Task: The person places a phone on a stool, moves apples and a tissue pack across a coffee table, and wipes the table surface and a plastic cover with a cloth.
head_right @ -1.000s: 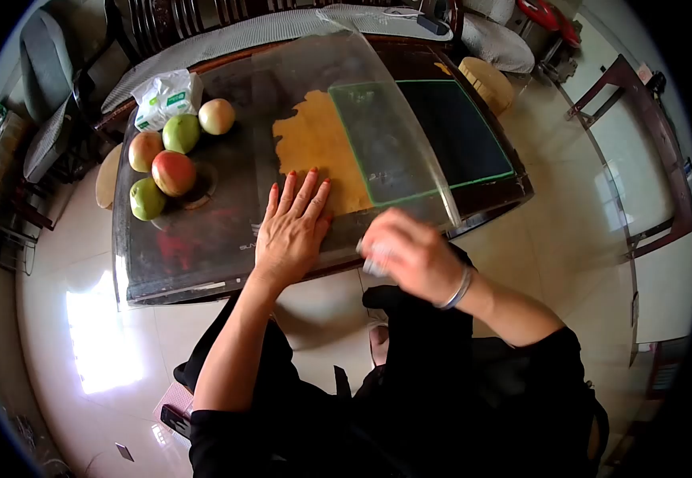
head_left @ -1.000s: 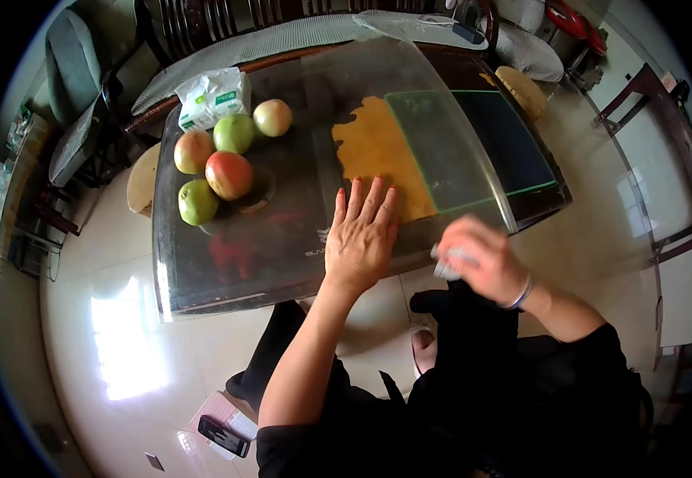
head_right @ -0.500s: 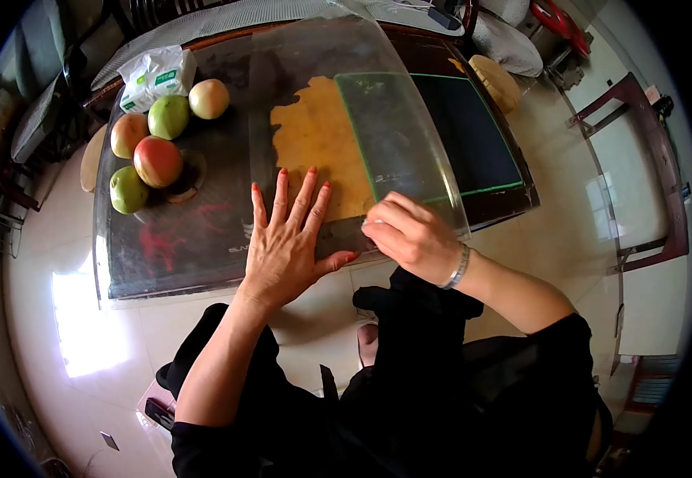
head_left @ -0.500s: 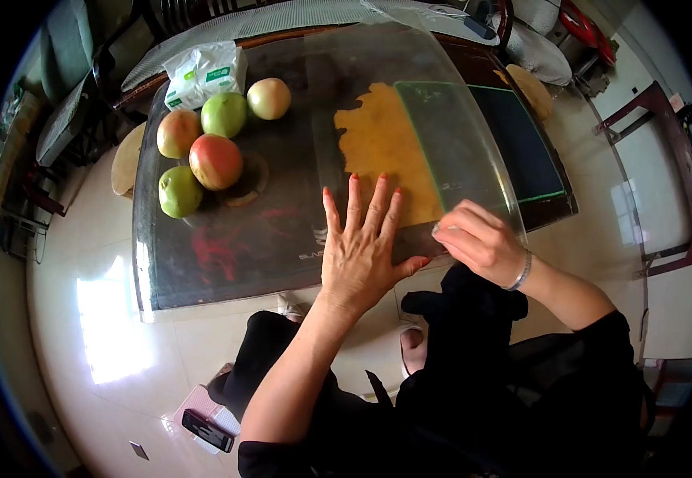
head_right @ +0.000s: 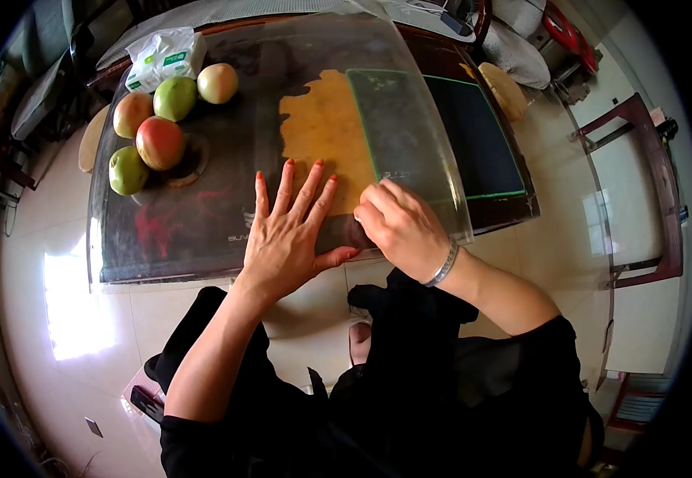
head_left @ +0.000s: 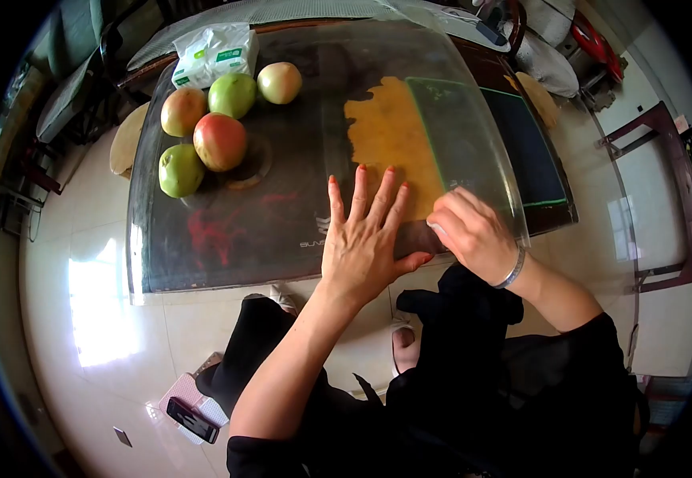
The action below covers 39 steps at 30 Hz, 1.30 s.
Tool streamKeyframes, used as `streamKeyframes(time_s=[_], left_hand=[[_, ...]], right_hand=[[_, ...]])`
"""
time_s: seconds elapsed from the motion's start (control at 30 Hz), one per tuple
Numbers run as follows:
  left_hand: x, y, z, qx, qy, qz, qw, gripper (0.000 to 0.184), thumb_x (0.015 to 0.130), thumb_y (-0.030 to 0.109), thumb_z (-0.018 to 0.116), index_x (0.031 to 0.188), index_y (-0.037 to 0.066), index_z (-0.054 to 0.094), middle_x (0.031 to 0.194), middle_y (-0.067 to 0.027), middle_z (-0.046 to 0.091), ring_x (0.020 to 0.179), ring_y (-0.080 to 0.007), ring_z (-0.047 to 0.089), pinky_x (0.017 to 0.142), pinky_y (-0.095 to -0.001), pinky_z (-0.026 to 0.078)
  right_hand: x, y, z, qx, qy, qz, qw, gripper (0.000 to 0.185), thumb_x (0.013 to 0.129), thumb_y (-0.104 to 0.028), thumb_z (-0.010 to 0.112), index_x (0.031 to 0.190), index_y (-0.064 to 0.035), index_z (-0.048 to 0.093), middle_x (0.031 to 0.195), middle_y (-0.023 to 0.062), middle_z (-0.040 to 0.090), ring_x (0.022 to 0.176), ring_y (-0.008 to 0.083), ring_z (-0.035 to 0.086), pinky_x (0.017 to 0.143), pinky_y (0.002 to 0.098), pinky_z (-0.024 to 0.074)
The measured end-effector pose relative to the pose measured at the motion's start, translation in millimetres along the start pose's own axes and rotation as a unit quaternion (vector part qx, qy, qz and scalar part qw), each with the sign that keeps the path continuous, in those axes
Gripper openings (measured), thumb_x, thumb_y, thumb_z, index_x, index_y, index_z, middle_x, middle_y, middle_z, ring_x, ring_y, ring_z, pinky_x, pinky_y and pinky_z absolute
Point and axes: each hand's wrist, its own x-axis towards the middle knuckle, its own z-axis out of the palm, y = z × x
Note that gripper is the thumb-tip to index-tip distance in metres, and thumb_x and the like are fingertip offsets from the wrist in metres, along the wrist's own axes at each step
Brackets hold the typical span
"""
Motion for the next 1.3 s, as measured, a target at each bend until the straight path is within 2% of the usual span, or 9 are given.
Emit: streamKeyframes(time_s=[0.23,0.37,0.43,0.67,0.77,0.83,0.93,1.13,1.3], left_hand=[[-1,-2,5,-0.013,0.023,0.006,1.000,0.087,0.070,0.067,0.050,0.133,0.007,0.038,0.140,-0.0117,0.032,0.132,-0.0355,0.021,0.105,-0.0587,0.008],[-2,0,0,0.003,-0.009,-0.002,1.000,0.085,0.075,0.066,0.046,0.136,0.007,0.034,0.144,-0.0111,0.025,0.134,-0.0352,0.017,0.106,-0.0569,0.008],[-1,-1,0,0.002,-0.011,0.000,1.000,0.085,0.075,0.066,0.046,0.136,0.007,0.034,0.144,-0.0112,0.026,0.134,-0.0354,0.017,0.106,-0.0569,0.008],[-1,-2,2,0.000,0.001,0.001,1.000,0.086,0.076,0.067,0.045,0.135,0.006,0.034,0.143,-0.0112,0.025,0.133,-0.0352,0.018,0.106,-0.0570,0.007],[-3,-2,2,0.003,0.000,0.002,1.000,0.086,0.076,0.067,0.044,0.135,0.005,0.035,0.143,-0.0110,0.025,0.134,-0.0349,0.017,0.106,-0.0570,0.006],[-3,-2,3,-0.004,0.006,0.002,1.000,0.085,0.076,0.066,0.045,0.135,0.005,0.035,0.143,-0.0110,0.026,0.134,-0.0347,0.017,0.106,-0.0570,0.006],[-2,-2,3,-0.002,0.005,0.003,1.000,0.084,0.077,0.066,0.045,0.135,0.005,0.035,0.143,-0.0110,0.027,0.134,-0.0349,0.016,0.106,-0.0570,0.006],[-4,-3,5,0.004,0.016,0.003,1.000,0.084,0.077,0.066,0.043,0.134,0.005,0.037,0.142,-0.0110,0.029,0.134,-0.0354,0.017,0.106,-0.0570,0.007],[-3,-2,4,0.013,0.014,0.004,1.000,0.084,0.077,0.067,0.042,0.134,0.006,0.036,0.142,-0.0104,0.028,0.133,-0.0354,0.018,0.106,-0.0571,0.008]], right_hand=[[-12,2,-22,0.168,-0.047,-0.017,0.984,0.011,0.072,-0.001,0.061,0.082,-0.0002,0.058,0.080,0.0101,0.055,0.076,0.0261,0.057,0.067,0.0338,0.0480],[0,4,-40,0.312,0.001,0.276,0.909,0.010,0.083,-0.006,0.058,0.088,0.0004,0.054,0.080,0.0096,0.061,0.072,0.0119,0.059,0.065,0.0232,0.0455],[-1,11,-28,0.422,0.023,0.298,0.856,0.011,0.085,-0.009,0.058,0.088,-0.0004,0.051,0.083,0.0060,0.060,0.075,0.0067,0.054,0.068,0.0202,0.0432],[-1,21,-18,0.434,0.070,0.261,0.859,0.009,0.085,-0.006,0.057,0.088,-0.0008,0.050,0.089,0.0045,0.059,0.082,0.0072,0.051,0.075,0.0230,0.0430],[8,25,-38,0.239,0.104,0.300,0.918,0.009,0.082,-0.003,0.060,0.084,0.0000,0.052,0.084,0.0088,0.058,0.080,0.0133,0.057,0.073,0.0248,0.0439],[10,25,-36,0.215,0.122,0.291,0.924,0.014,0.074,0.001,0.063,0.080,-0.0005,0.051,0.081,0.0101,0.055,0.078,0.0204,0.057,0.072,0.0285,0.0446],[4,21,-23,0.042,0.068,0.067,0.995,0.024,0.062,0.003,0.067,0.072,-0.0024,0.047,0.085,0.0109,0.052,0.084,0.0298,0.050,0.073,0.0362,0.0434],[-3,11,-18,0.035,-0.028,0.003,0.999,0.014,0.069,-0.002,0.066,0.080,-0.0021,0.057,0.103,0.0093,0.056,0.100,0.0282,0.052,0.083,0.0345,0.0435],[0,17,-17,0.029,-0.033,-0.032,0.999,0.014,0.069,-0.003,0.066,0.081,-0.0032,0.059,0.095,0.0080,0.057,0.096,0.0253,0.054,0.083,0.0353,0.0424]])
